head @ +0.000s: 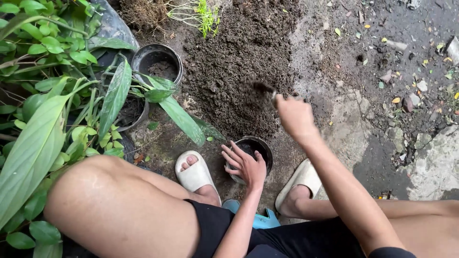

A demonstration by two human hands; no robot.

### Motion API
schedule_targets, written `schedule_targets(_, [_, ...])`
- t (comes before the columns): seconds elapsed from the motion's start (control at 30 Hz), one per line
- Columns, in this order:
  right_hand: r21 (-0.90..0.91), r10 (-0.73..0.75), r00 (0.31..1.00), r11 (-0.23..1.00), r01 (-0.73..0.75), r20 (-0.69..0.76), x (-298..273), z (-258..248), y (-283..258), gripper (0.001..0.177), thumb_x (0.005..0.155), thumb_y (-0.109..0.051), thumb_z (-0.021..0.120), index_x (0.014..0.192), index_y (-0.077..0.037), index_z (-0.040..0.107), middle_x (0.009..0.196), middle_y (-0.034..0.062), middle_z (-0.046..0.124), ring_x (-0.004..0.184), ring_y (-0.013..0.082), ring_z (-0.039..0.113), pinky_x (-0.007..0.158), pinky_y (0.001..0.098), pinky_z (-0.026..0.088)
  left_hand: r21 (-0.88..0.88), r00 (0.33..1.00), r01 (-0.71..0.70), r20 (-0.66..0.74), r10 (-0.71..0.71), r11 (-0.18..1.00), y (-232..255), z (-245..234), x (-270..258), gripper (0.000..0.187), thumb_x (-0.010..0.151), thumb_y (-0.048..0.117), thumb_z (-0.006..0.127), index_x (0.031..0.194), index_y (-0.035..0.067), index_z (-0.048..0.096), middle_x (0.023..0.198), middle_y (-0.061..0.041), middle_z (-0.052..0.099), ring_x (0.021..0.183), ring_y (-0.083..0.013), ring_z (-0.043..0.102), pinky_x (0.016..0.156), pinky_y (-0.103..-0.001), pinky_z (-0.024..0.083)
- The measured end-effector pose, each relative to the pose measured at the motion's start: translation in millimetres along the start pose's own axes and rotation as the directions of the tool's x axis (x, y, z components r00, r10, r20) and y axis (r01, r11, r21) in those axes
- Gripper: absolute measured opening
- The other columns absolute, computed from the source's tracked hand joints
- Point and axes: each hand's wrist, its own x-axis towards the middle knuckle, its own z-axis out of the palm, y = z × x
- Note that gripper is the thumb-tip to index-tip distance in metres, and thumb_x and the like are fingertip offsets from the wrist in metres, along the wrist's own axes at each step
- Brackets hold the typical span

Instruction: Filling small plastic pots with soil using a hand trowel

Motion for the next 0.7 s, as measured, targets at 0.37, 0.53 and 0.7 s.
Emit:
schedule_targets(0.37, [-0.084,-0.047,0.990,0.995,0.059,0.131,1.3,-78.0,40.8,0.025,0.103,-0.017,0.055,0.122,-0.019,0.072,0.079,0.0119,0.075,0.072,0.0262,0.076,0.069,0.0463,0.063,-0.014,1.000,0.002,0.001,-0.002,1.000,0.4,3.0,1.2,0.095,0.085,0.029,0.066,0.160,0.005,0.013,0.168,-0.026,0.000,0.155,-0.0394,-0.004,0.112,-0.069,0.005])
schedule_targets(0.53, [-0.164,-0.044,0.995,0.985,0.058,0.087,-2.8,-20.0,-3.8,0.027,0.104,-0.018,0.054,0.127,-0.014,0.068,0.071,0.0104,0.071,0.065,0.0207,0.072,0.057,0.0394,0.062,-0.035,1.000,-0.005,0.010,0.006,0.999,3.5,2.5,1.7,0.095,0.085,0.028,0.065,0.161,0.005,0.012,0.167,-0.026,0.000,0.155,-0.0397,-0.005,0.112,-0.069,0.004])
schedule_targets(0.7, [-0.081,-0.108,0.981,0.989,0.122,0.161,10.9,-10.2,15.4,0.030,0.100,-0.005,0.054,0.128,-0.004,0.064,0.077,0.0143,0.073,0.070,0.0248,0.074,0.061,0.0413,0.062,-0.020,1.000,-0.023,-0.001,0.023,1.000,0.6,3.1,1.4,0.094,0.085,0.028,0.065,0.160,0.005,0.013,0.168,-0.026,-0.001,0.155,-0.0392,-0.005,0.112,-0.070,0.005])
